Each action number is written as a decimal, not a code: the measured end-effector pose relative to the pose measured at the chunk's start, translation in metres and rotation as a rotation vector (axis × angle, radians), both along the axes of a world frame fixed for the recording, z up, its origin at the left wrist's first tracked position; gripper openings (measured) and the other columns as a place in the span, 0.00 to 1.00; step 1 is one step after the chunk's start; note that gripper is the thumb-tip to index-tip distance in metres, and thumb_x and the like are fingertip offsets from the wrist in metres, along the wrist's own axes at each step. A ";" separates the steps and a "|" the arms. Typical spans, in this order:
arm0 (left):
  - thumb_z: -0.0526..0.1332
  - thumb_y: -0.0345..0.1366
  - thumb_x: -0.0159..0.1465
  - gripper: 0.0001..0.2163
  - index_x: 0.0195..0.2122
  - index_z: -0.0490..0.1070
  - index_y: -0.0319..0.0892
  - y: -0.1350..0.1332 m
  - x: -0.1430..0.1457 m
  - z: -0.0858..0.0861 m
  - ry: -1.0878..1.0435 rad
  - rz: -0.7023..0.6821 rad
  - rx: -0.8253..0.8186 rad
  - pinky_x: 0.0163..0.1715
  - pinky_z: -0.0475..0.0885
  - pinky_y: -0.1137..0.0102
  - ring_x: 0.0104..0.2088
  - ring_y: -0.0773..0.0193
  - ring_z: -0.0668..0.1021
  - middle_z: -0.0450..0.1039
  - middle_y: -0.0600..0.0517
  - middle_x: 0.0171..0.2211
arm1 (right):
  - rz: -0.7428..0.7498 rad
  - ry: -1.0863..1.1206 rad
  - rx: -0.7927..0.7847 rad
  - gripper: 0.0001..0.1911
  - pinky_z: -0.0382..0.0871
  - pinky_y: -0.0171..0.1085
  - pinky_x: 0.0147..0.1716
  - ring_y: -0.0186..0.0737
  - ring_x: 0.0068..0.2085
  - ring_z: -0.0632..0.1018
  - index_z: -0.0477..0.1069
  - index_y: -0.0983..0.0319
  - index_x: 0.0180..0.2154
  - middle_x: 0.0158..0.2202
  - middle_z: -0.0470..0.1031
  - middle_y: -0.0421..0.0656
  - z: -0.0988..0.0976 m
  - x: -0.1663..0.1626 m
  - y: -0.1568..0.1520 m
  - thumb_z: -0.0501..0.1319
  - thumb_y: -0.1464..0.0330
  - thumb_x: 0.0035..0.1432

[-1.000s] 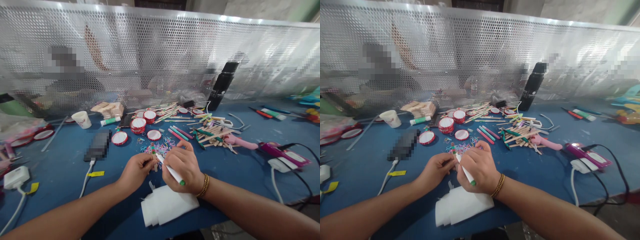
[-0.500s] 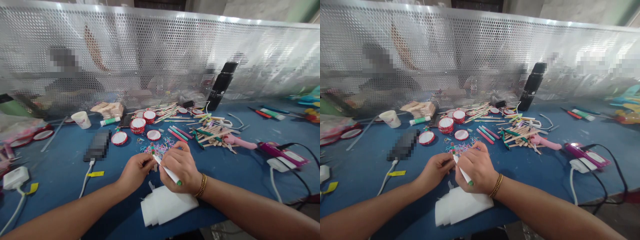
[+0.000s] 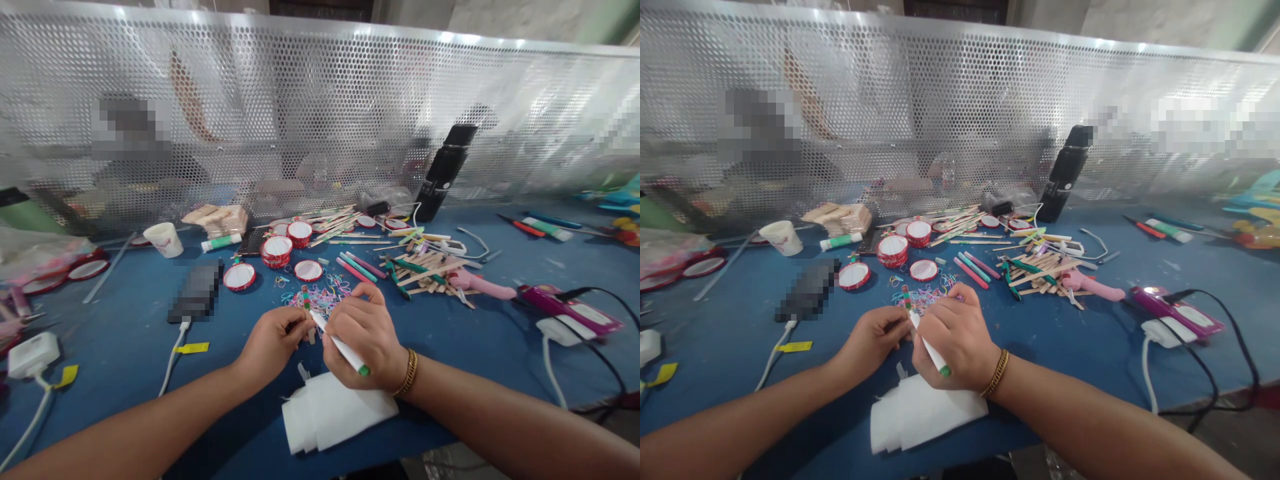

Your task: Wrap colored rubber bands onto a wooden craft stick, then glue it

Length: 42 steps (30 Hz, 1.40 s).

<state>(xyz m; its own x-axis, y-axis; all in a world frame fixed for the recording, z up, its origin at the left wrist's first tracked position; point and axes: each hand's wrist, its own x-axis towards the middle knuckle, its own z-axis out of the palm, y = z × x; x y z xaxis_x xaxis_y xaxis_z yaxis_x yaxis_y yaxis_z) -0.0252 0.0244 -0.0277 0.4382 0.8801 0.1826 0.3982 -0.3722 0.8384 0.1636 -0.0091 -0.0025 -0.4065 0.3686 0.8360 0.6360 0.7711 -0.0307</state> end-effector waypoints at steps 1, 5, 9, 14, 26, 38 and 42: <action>0.57 0.38 0.66 0.14 0.24 0.70 0.41 0.000 0.000 0.000 0.005 0.004 0.003 0.23 0.62 0.76 0.22 0.69 0.69 0.68 0.56 0.21 | 0.006 -0.003 0.001 0.07 0.58 0.45 0.42 0.34 0.26 0.70 0.59 0.60 0.27 0.23 0.70 0.36 0.000 -0.001 0.000 0.58 0.73 0.52; 0.57 0.38 0.66 0.14 0.23 0.69 0.41 0.000 -0.001 0.000 0.020 0.011 0.013 0.23 0.63 0.76 0.22 0.70 0.68 0.67 0.57 0.21 | 0.018 -0.012 -0.007 0.06 0.58 0.45 0.42 0.34 0.26 0.71 0.60 0.60 0.27 0.24 0.72 0.36 0.000 -0.002 0.001 0.58 0.73 0.52; 0.57 0.38 0.66 0.14 0.23 0.69 0.40 0.000 -0.001 0.000 0.028 0.011 0.028 0.24 0.63 0.75 0.23 0.69 0.69 0.67 0.56 0.21 | 0.014 -0.021 -0.023 0.06 0.57 0.45 0.43 0.34 0.27 0.71 0.61 0.60 0.27 0.23 0.71 0.37 -0.001 -0.002 0.001 0.57 0.73 0.53; 0.57 0.38 0.66 0.14 0.24 0.69 0.40 0.000 -0.001 -0.001 0.022 0.008 0.012 0.23 0.63 0.75 0.23 0.69 0.68 0.67 0.56 0.21 | 0.000 -0.042 -0.052 0.05 0.57 0.45 0.43 0.35 0.27 0.71 0.62 0.60 0.27 0.24 0.72 0.37 -0.002 -0.002 0.001 0.57 0.72 0.53; 0.57 0.40 0.67 0.15 0.24 0.71 0.40 -0.001 0.001 0.004 0.017 -0.008 -0.007 0.23 0.63 0.75 0.22 0.70 0.69 0.69 0.56 0.22 | -0.049 -0.001 -0.024 0.06 0.58 0.44 0.42 0.34 0.25 0.67 0.60 0.60 0.26 0.22 0.68 0.36 -0.001 0.002 0.002 0.57 0.73 0.52; 0.57 0.38 0.66 0.14 0.23 0.70 0.41 0.000 0.000 0.002 0.044 0.018 0.025 0.23 0.63 0.75 0.22 0.69 0.69 0.68 0.56 0.21 | 0.002 -0.023 -0.026 0.05 0.57 0.45 0.43 0.35 0.27 0.71 0.61 0.60 0.27 0.23 0.71 0.36 -0.003 -0.001 0.001 0.58 0.73 0.51; 0.56 0.37 0.66 0.14 0.23 0.69 0.41 -0.001 0.000 0.002 0.045 0.019 0.024 0.23 0.62 0.75 0.22 0.69 0.69 0.66 0.57 0.20 | 0.007 -0.034 -0.034 0.05 0.57 0.45 0.43 0.35 0.27 0.72 0.62 0.60 0.27 0.24 0.72 0.37 -0.003 -0.001 0.001 0.58 0.72 0.52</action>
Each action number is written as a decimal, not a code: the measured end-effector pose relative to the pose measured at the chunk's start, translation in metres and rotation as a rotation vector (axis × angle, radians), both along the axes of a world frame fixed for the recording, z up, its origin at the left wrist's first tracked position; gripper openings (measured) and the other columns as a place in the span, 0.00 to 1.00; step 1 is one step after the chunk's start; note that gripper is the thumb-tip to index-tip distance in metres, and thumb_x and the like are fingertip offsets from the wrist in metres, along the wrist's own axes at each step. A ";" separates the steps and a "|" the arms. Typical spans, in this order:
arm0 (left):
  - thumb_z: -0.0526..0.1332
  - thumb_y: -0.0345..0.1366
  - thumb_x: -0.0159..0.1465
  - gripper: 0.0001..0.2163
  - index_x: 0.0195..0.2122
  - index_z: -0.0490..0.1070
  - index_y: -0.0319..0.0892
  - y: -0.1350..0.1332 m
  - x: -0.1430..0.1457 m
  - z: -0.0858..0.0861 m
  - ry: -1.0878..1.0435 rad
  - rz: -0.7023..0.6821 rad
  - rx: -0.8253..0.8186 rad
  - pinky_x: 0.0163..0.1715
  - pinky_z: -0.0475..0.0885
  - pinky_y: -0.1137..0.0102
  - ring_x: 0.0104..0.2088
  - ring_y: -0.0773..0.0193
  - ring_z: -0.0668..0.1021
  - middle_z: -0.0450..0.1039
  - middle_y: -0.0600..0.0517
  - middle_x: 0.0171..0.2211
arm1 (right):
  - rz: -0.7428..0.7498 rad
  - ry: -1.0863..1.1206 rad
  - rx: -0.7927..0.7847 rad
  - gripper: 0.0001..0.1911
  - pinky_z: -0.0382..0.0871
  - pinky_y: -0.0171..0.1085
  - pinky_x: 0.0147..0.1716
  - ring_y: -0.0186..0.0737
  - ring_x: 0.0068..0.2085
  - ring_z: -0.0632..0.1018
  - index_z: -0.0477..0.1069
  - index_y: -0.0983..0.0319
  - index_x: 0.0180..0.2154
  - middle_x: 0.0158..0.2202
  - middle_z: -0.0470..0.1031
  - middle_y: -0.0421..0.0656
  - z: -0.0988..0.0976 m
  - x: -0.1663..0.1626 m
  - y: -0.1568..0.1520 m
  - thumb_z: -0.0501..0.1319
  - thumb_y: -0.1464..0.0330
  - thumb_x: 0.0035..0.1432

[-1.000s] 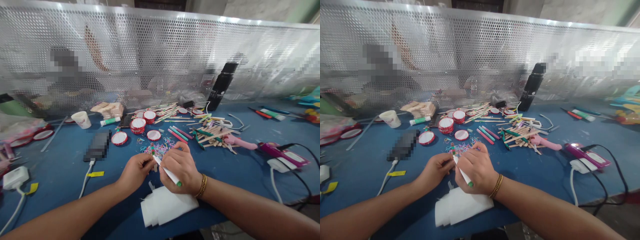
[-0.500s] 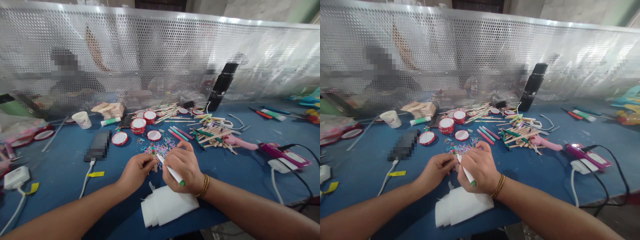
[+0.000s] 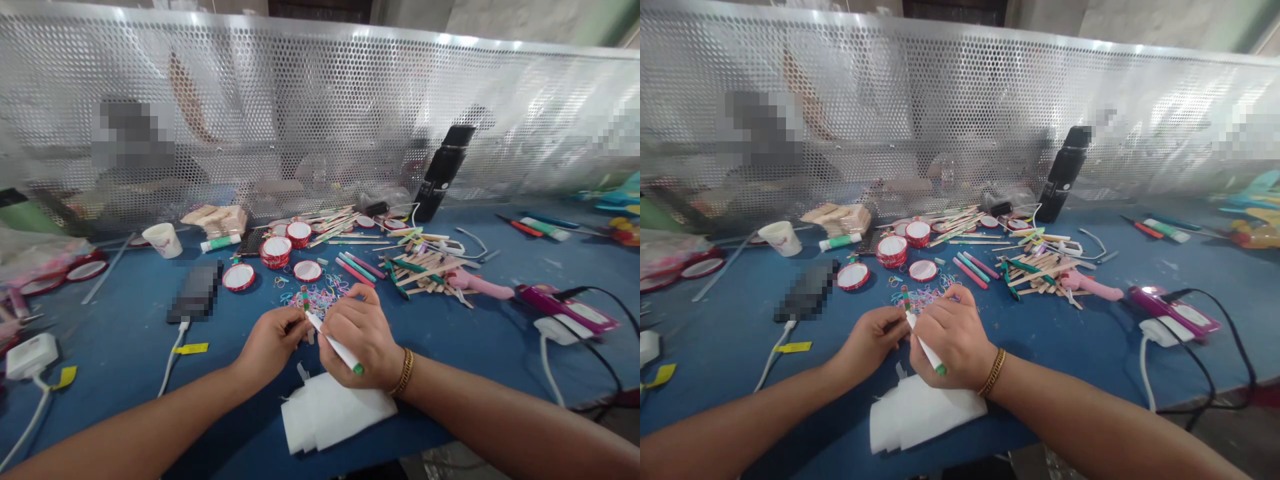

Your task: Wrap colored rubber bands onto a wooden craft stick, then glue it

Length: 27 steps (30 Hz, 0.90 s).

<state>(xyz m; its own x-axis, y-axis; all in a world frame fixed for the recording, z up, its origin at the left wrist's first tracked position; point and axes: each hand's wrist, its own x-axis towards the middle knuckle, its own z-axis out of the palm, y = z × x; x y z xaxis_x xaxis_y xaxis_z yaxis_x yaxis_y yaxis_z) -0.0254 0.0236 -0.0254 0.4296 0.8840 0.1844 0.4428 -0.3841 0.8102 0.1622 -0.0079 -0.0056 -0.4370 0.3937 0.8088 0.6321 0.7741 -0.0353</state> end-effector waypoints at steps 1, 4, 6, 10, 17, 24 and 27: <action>0.56 0.37 0.66 0.14 0.23 0.69 0.41 0.000 0.000 0.000 -0.005 0.001 -0.003 0.23 0.62 0.75 0.22 0.69 0.68 0.66 0.57 0.20 | -0.001 -0.003 -0.006 0.05 0.57 0.45 0.43 0.35 0.27 0.71 0.62 0.60 0.27 0.24 0.72 0.37 0.000 0.000 0.000 0.58 0.72 0.52; 0.57 0.38 0.65 0.14 0.23 0.69 0.41 0.000 0.000 -0.002 -0.016 0.004 -0.010 0.23 0.62 0.75 0.22 0.69 0.68 0.66 0.57 0.20 | -0.004 -0.009 -0.016 0.04 0.57 0.45 0.43 0.35 0.27 0.71 0.62 0.60 0.28 0.24 0.72 0.37 0.000 -0.001 0.000 0.58 0.72 0.53; 0.57 0.39 0.66 0.14 0.23 0.69 0.41 0.000 0.000 -0.003 -0.022 0.006 -0.017 0.23 0.62 0.75 0.22 0.69 0.68 0.67 0.56 0.21 | -0.006 -0.005 -0.013 0.04 0.57 0.45 0.43 0.35 0.27 0.71 0.62 0.60 0.27 0.24 0.71 0.37 0.000 0.000 0.000 0.57 0.72 0.53; 0.57 0.40 0.66 0.14 0.24 0.70 0.41 0.000 0.000 -0.001 -0.043 -0.014 -0.039 0.23 0.63 0.76 0.22 0.69 0.69 0.68 0.56 0.21 | -0.034 0.007 -0.005 0.05 0.57 0.45 0.42 0.35 0.26 0.69 0.62 0.60 0.27 0.23 0.69 0.36 0.001 0.001 0.001 0.57 0.73 0.53; 0.57 0.39 0.67 0.15 0.24 0.70 0.40 0.000 0.000 0.001 -0.041 -0.030 -0.032 0.24 0.63 0.76 0.23 0.70 0.68 0.68 0.56 0.22 | -0.026 0.031 0.024 0.06 0.58 0.45 0.42 0.34 0.26 0.69 0.60 0.60 0.26 0.23 0.70 0.36 0.001 0.003 0.000 0.58 0.73 0.52; 0.57 0.39 0.66 0.15 0.23 0.69 0.40 0.001 0.001 -0.002 -0.044 -0.011 -0.029 0.23 0.62 0.76 0.23 0.69 0.68 0.66 0.57 0.21 | 0.000 0.016 0.020 0.06 0.58 0.45 0.42 0.34 0.27 0.72 0.61 0.61 0.27 0.24 0.72 0.37 0.002 0.000 0.001 0.58 0.73 0.53; 0.57 0.39 0.66 0.14 0.24 0.69 0.40 0.001 0.001 -0.001 -0.051 -0.021 -0.038 0.23 0.63 0.76 0.23 0.70 0.68 0.68 0.57 0.21 | -0.019 0.012 0.013 0.06 0.58 0.45 0.41 0.35 0.27 0.72 0.62 0.61 0.27 0.24 0.72 0.37 0.003 0.001 0.001 0.58 0.73 0.53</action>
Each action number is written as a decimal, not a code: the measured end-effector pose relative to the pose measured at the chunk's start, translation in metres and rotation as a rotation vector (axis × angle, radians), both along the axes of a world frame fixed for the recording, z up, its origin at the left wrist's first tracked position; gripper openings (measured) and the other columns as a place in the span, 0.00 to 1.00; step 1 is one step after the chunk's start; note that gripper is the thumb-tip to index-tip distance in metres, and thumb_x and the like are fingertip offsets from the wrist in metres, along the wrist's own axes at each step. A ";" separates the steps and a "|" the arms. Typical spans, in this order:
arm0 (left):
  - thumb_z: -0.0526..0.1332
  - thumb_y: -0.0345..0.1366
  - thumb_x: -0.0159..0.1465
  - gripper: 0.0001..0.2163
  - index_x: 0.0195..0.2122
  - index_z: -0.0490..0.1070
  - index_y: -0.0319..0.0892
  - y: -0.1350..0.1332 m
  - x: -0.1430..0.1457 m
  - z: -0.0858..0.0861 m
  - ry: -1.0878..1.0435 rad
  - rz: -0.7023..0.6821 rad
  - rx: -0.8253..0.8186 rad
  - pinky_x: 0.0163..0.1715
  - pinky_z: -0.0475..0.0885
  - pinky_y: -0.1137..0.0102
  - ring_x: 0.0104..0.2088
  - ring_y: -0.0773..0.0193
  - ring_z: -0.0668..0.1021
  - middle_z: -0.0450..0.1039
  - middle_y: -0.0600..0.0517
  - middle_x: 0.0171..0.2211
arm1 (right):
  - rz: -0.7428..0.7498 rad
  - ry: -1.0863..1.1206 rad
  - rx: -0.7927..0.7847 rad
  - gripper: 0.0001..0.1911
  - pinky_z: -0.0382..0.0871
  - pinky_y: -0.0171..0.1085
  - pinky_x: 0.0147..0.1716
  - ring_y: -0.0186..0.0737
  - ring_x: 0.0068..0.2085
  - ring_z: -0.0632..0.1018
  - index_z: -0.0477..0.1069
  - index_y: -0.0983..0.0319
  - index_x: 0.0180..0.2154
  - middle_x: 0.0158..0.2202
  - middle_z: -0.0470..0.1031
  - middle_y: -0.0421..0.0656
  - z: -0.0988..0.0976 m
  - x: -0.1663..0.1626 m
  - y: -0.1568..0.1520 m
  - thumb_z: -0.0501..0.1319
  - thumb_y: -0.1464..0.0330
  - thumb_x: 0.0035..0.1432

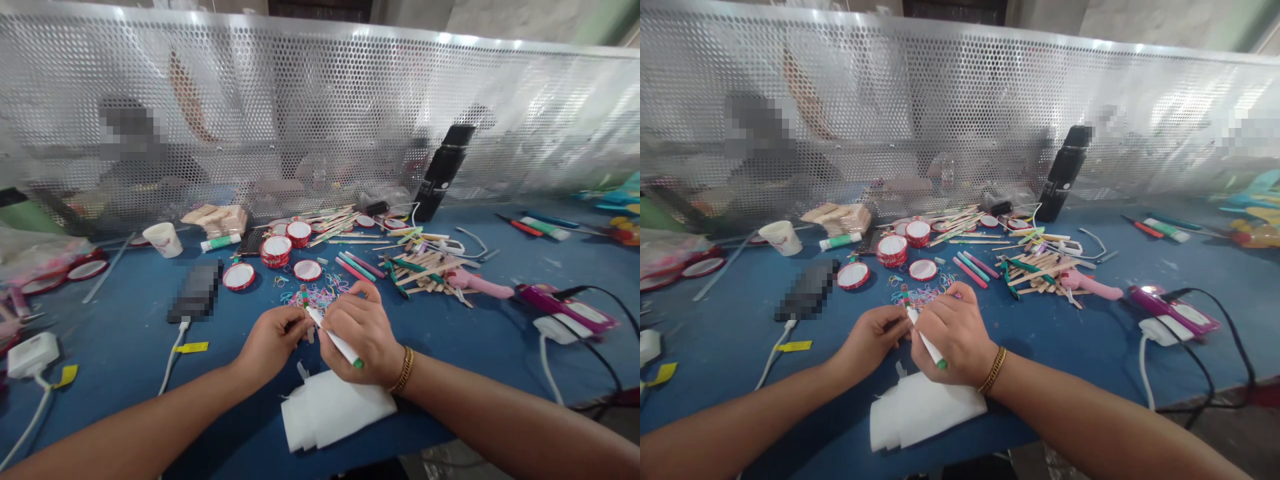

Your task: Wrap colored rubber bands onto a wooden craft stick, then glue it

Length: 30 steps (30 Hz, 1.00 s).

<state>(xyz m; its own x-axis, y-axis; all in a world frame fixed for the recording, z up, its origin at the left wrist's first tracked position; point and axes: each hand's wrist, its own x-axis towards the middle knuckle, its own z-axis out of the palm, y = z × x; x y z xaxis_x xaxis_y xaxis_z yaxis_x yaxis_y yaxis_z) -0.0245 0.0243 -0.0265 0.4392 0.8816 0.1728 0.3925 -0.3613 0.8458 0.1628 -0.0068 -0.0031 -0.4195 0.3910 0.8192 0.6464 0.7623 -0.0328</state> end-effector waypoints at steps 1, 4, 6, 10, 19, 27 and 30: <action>0.57 0.39 0.66 0.14 0.24 0.70 0.40 0.000 0.000 0.000 0.000 -0.001 -0.005 0.23 0.63 0.76 0.23 0.70 0.68 0.68 0.56 0.22 | -0.008 0.004 0.000 0.06 0.58 0.45 0.41 0.35 0.27 0.71 0.62 0.61 0.26 0.23 0.72 0.37 0.000 0.000 0.000 0.58 0.73 0.53; 0.57 0.39 0.66 0.14 0.24 0.70 0.40 0.000 0.000 0.001 0.013 0.006 -0.006 0.23 0.63 0.76 0.22 0.70 0.68 0.68 0.57 0.21 | -0.018 0.023 0.005 0.07 0.58 0.46 0.42 0.35 0.26 0.72 0.61 0.61 0.26 0.23 0.71 0.37 -0.001 0.001 -0.001 0.59 0.73 0.53; 0.57 0.39 0.66 0.14 0.24 0.70 0.40 0.000 0.000 0.001 0.019 0.010 0.000 0.23 0.62 0.76 0.22 0.70 0.68 0.68 0.57 0.21 | -0.011 0.031 0.014 0.07 0.58 0.46 0.42 0.34 0.26 0.72 0.61 0.61 0.26 0.23 0.71 0.36 -0.001 0.002 -0.001 0.59 0.73 0.52; 0.57 0.38 0.66 0.14 0.23 0.69 0.40 0.000 -0.001 0.001 0.015 0.017 0.011 0.23 0.62 0.76 0.22 0.70 0.68 0.66 0.57 0.21 | 0.020 0.013 0.022 0.07 0.58 0.45 0.42 0.34 0.27 0.72 0.61 0.61 0.27 0.24 0.72 0.36 -0.001 0.001 0.000 0.59 0.73 0.52; 0.57 0.39 0.66 0.14 0.24 0.70 0.40 0.000 0.000 0.001 0.013 0.006 0.008 0.23 0.62 0.76 0.22 0.71 0.68 0.67 0.57 0.21 | -0.010 0.039 0.027 0.07 0.59 0.46 0.42 0.34 0.27 0.73 0.61 0.61 0.27 0.23 0.72 0.36 0.001 0.001 -0.001 0.59 0.74 0.52; 0.57 0.40 0.66 0.15 0.23 0.69 0.40 -0.001 0.000 0.002 0.022 0.007 0.022 0.23 0.63 0.76 0.22 0.70 0.68 0.67 0.57 0.21 | 0.005 0.006 -0.002 0.07 0.59 0.46 0.42 0.35 0.27 0.73 0.61 0.61 0.27 0.24 0.72 0.37 0.000 0.001 0.001 0.59 0.73 0.53; 0.57 0.40 0.67 0.15 0.24 0.70 0.40 -0.001 0.000 0.003 0.010 0.002 0.002 0.23 0.64 0.76 0.22 0.70 0.69 0.68 0.56 0.21 | -0.013 0.017 -0.004 0.07 0.58 0.47 0.42 0.35 0.27 0.72 0.61 0.61 0.27 0.24 0.72 0.37 0.000 0.002 0.001 0.59 0.73 0.53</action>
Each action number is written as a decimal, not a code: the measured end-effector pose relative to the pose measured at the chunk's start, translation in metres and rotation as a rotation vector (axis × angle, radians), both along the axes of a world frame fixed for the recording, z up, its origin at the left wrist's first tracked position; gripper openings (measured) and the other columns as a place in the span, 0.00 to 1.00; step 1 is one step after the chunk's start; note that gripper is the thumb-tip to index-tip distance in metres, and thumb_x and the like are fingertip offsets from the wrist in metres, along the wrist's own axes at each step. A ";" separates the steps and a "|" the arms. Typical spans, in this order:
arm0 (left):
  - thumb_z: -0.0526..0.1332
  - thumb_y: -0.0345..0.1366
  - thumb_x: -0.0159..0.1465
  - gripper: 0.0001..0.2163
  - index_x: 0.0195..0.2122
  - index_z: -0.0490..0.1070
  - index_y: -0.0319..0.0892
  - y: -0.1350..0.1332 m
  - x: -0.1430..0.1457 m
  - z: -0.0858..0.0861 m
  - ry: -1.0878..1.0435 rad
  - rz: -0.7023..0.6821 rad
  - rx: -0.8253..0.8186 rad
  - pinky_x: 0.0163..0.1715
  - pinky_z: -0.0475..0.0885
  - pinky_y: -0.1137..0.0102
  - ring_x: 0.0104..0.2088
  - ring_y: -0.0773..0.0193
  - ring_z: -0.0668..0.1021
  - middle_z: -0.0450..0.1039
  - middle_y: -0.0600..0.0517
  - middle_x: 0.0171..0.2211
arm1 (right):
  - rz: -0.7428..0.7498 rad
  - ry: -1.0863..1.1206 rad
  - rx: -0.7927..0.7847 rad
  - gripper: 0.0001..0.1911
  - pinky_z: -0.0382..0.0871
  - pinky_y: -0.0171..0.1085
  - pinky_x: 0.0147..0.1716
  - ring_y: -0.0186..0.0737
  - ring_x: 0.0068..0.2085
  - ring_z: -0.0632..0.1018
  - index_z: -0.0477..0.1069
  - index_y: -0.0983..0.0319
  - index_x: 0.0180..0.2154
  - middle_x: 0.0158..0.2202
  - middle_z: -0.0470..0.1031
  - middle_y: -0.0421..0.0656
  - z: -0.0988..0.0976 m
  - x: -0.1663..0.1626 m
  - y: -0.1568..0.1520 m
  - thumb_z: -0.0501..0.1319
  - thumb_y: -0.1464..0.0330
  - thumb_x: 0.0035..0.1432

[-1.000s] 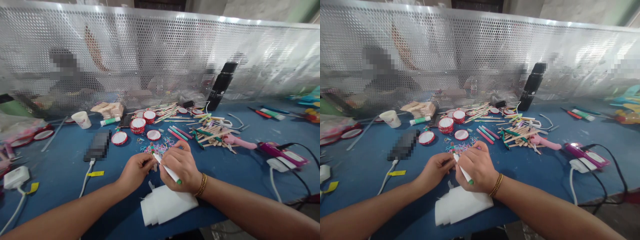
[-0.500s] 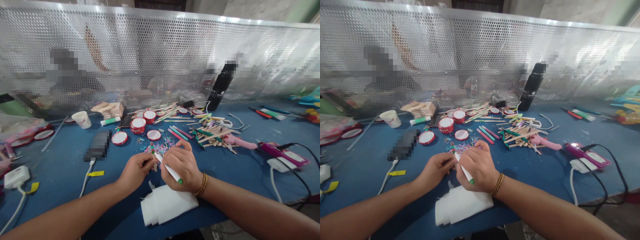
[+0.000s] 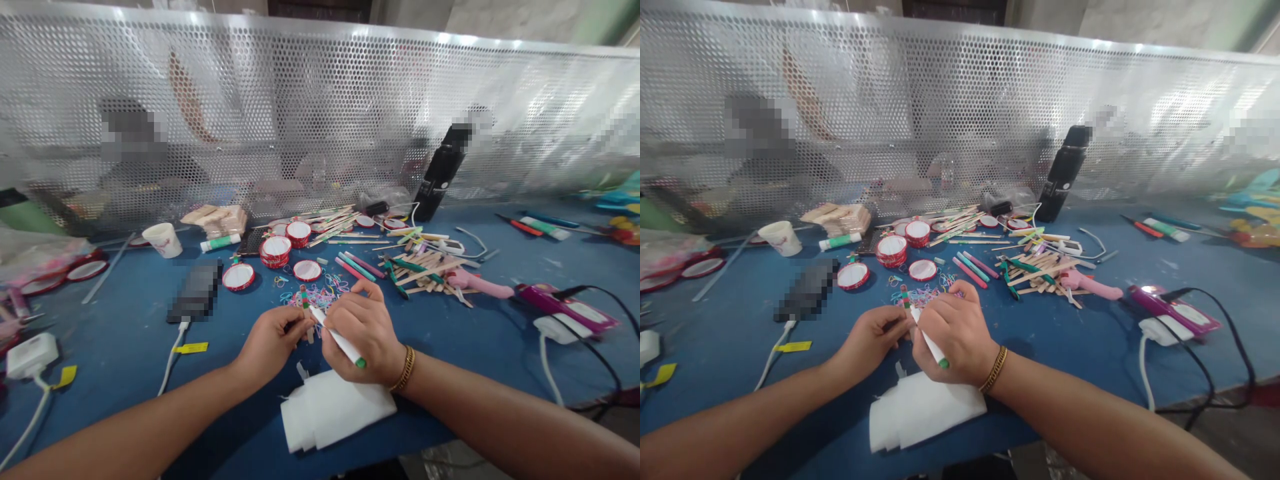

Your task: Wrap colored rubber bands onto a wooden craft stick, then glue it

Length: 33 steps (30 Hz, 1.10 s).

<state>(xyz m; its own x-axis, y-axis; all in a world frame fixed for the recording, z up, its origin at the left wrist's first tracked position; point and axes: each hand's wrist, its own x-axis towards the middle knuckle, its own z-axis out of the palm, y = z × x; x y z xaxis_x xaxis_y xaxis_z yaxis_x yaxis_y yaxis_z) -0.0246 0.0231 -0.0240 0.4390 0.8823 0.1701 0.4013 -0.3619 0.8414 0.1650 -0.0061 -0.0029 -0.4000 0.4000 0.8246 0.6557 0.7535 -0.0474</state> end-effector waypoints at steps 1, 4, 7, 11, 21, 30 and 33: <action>0.57 0.41 0.67 0.15 0.24 0.70 0.40 0.000 0.000 0.000 -0.001 0.001 -0.001 0.24 0.64 0.76 0.22 0.70 0.69 0.68 0.56 0.22 | -0.001 0.004 0.006 0.07 0.58 0.47 0.42 0.35 0.27 0.72 0.61 0.61 0.26 0.23 0.72 0.37 0.000 0.000 0.000 0.59 0.73 0.53; 0.57 0.40 0.67 0.15 0.24 0.70 0.41 0.001 -0.001 -0.002 0.002 -0.002 0.014 0.24 0.64 0.76 0.23 0.70 0.69 0.69 0.56 0.22 | 0.014 0.007 0.029 0.07 0.59 0.46 0.42 0.34 0.26 0.71 0.60 0.61 0.26 0.23 0.72 0.36 0.001 0.000 -0.001 0.59 0.74 0.52; 0.58 0.40 0.66 0.15 0.24 0.69 0.41 0.002 -0.001 -0.004 0.004 -0.001 0.030 0.24 0.63 0.76 0.23 0.70 0.68 0.67 0.56 0.21 | 0.031 -0.003 0.036 0.06 0.58 0.45 0.42 0.34 0.27 0.72 0.61 0.61 0.27 0.24 0.72 0.36 0.001 -0.001 -0.001 0.59 0.73 0.52; 0.57 0.41 0.67 0.15 0.25 0.70 0.40 0.002 -0.001 -0.004 0.002 0.000 0.014 0.24 0.64 0.76 0.23 0.69 0.69 0.68 0.56 0.22 | 0.003 -0.010 0.009 0.06 0.58 0.45 0.42 0.35 0.27 0.72 0.62 0.61 0.27 0.24 0.72 0.37 0.001 -0.001 -0.001 0.58 0.73 0.53; 0.57 0.40 0.66 0.15 0.24 0.69 0.40 0.002 -0.001 -0.004 0.000 0.009 0.027 0.23 0.63 0.76 0.23 0.69 0.68 0.68 0.56 0.22 | 0.016 -0.006 0.013 0.06 0.58 0.45 0.43 0.35 0.28 0.73 0.62 0.60 0.27 0.24 0.72 0.37 0.000 -0.002 -0.001 0.58 0.73 0.52; 0.57 0.39 0.66 0.14 0.24 0.70 0.40 0.001 -0.001 -0.004 0.003 0.001 0.021 0.23 0.64 0.76 0.22 0.70 0.68 0.68 0.56 0.22 | 0.014 -0.002 0.027 0.06 0.57 0.45 0.42 0.35 0.27 0.71 0.60 0.60 0.27 0.23 0.71 0.36 0.001 -0.001 -0.001 0.58 0.73 0.52; 0.57 0.39 0.66 0.14 0.24 0.70 0.40 0.001 0.000 -0.004 0.005 0.004 0.022 0.23 0.63 0.76 0.22 0.70 0.69 0.68 0.56 0.21 | 0.010 -0.008 0.019 0.06 0.57 0.44 0.42 0.35 0.27 0.71 0.60 0.60 0.27 0.23 0.71 0.36 0.000 -0.001 -0.001 0.58 0.73 0.52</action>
